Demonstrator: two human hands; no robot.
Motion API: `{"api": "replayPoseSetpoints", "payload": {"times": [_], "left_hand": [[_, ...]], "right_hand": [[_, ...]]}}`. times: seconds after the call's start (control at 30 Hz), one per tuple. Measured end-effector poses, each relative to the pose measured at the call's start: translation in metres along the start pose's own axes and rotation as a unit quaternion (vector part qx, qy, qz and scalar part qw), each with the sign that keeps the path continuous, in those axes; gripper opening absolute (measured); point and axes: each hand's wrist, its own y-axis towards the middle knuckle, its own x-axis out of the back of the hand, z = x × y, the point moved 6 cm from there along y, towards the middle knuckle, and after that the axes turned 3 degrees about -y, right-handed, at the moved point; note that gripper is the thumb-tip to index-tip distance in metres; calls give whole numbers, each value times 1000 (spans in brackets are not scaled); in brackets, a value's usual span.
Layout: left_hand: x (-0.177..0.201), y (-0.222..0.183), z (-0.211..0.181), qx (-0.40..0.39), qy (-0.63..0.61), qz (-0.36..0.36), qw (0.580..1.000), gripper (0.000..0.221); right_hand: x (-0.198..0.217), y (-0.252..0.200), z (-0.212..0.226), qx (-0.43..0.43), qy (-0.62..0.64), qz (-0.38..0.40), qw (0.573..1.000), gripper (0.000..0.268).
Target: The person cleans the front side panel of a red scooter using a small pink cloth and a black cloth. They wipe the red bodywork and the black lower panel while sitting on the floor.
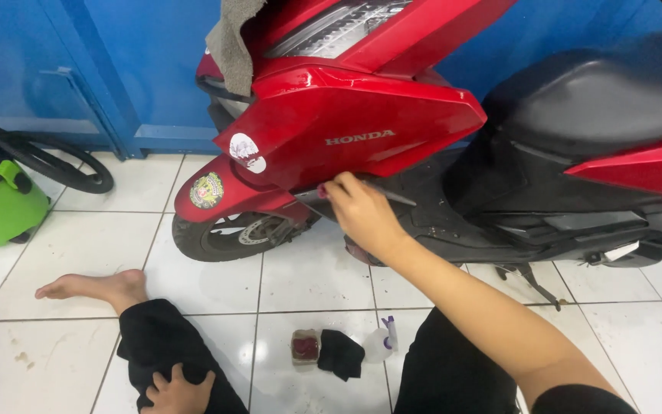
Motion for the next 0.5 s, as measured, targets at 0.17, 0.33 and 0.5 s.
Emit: {"api": "replayPoseSetpoints", "payload": {"times": [0.17, 0.33, 0.5], "left_hand": [[-3, 0, 3, -6, -100, 16, 995, 123], [7, 24, 26, -111, -58, 52, 991, 98], [-2, -23, -13, 2, 55, 12, 998, 116]], "right_hand": [[-4, 1, -4, -24, 15, 38, 999, 12], [42, -58, -44, -31, 18, -95, 995, 13], [45, -73, -65, -125, 98, -144, 977, 13]]}}
